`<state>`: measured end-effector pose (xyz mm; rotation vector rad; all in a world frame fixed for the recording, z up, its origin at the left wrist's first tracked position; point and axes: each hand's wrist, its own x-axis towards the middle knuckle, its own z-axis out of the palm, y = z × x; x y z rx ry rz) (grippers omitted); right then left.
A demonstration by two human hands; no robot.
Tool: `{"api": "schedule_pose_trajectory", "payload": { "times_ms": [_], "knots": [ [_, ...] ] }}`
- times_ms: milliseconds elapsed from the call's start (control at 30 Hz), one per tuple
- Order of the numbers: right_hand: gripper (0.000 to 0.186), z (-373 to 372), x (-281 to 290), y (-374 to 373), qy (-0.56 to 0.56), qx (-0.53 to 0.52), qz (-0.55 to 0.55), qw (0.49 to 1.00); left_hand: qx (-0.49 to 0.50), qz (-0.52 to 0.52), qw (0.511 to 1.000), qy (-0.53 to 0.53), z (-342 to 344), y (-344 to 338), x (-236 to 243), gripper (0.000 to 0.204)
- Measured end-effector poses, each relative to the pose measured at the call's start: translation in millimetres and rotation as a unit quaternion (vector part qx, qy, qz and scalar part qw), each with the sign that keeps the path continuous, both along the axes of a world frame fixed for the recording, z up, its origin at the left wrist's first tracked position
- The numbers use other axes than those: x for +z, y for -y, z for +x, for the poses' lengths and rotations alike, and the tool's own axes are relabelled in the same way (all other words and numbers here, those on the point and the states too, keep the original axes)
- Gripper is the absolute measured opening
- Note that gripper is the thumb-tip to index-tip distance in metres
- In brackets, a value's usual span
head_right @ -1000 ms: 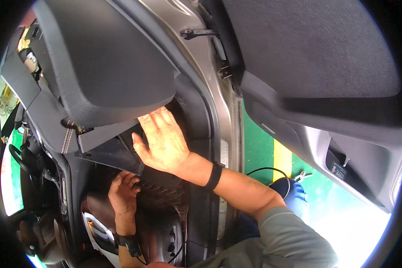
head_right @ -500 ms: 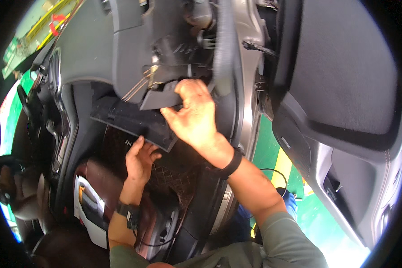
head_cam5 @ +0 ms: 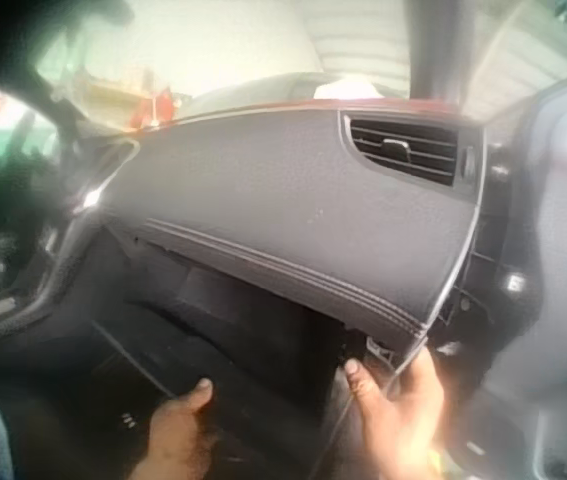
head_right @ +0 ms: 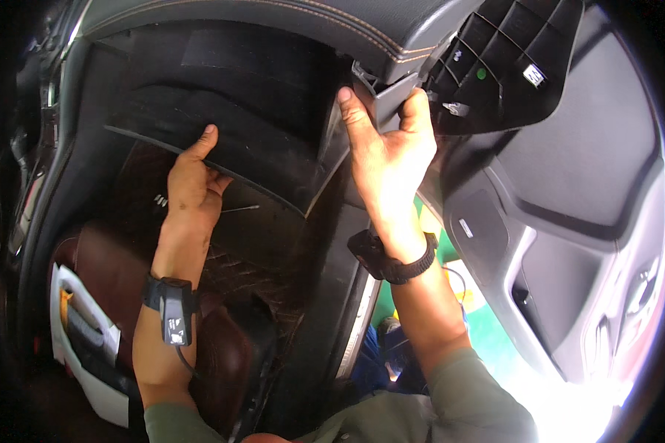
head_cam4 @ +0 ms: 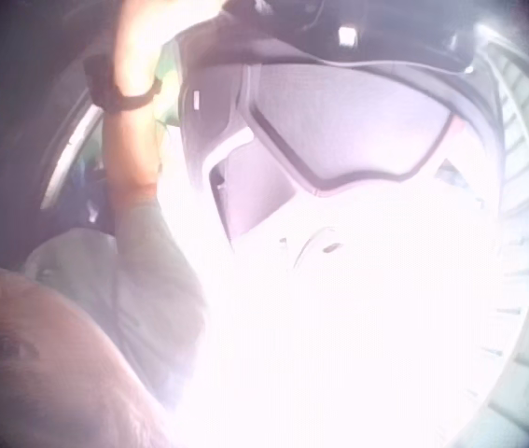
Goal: The person uses a ratchet wrench to loosen and remove multiple bolts securing the glove compartment panel. After removing the bolts, they detach the panel from the dashboard and set it aside.
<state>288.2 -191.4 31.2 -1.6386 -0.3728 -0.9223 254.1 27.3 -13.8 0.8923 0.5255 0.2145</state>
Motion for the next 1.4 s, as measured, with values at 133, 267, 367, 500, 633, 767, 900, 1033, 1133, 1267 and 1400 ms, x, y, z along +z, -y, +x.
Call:
{"api": "schedule_pose_trajectory", "payload": {
  "times_ms": [133, 267, 367, 500, 633, 767, 900, 1033, 1133, 1267, 1400],
  "knots": [
    [0.027, 2.0, -8.9, -1.7, 0.002, 0.051, 0.027, 0.998, 0.013, -0.004, 0.999, -0.047, -1.0, -1.0, 10.0, 0.047],
    [0.028, 0.3, -7.9, 0.0, -0.019, 0.048, 0.026, 0.998, 0.006, 0.006, 0.998, -0.058, -1.4, 1.9, 11.2, 0.045],
    [0.027, -2.4, -8.1, 1.5, -0.017, 0.05, 0.025, 0.998, -0.006, 0.009, 0.999, -0.044, -1.5, 1.2, 11.2, 0.05],
    [0.028, -0.4, -10.2, -1.7, -0.017, 0.081, 0.043, 0.996, 0.004, -0.004, 0.999, -0.039, -2.5, -2.5, 8.0, 0.055],
    [0.03, -0.7, -8.6, -1.6, -0.011, 0.068, 0.036, 0.997, -0.012, 0.002, 0.999, -0.03, -2.0, -6.7, 2.3, 0.056],
    [0.028, 3.6, -9.0, -0.6, 0.002, 0.023, 0.063, 0.998, -0.04, 0.009, 0.998, -0.05, -2.0, 0.3, 9.7, 0.049],
    [0.028, -0.7, -13.6, -1.1, -0.018, 0.05, 0.048, 0.997, -0.015, -0.019, 0.998, -0.051, -6.8, -2.7, 8.0, 0.052],
    [0.033, 8.7, -12.7, 7.0, 0.021, 0.09, 0.058, 0.994, -0.039, -0.036, 0.997, -0.048, -9.8, -0.2, 16.5, 0.051],
    [0.034, 9.6, -11.2, 4.2, -0.008, 0.065, 0.072, 0.995, -0.039, -0.041, 0.997, -0.052, -10.7, 1.3, 19.1, 0.051],
    [0.04, 2.3, -7.5, -0.7, -0.026, 0.008, 0.057, 0.998, -0.011, -0.021, 0.999, -0.048, -7.8, 3.8, 12.5, 0.053],
    [0.029, 2.3, -10.3, 0.6, -0.004, 0.019, 0.047, 0.999, -0.044, -0.023, 0.998, -0.035, -1.5, 3.6, 3.2, 0.058]
  ]
}}
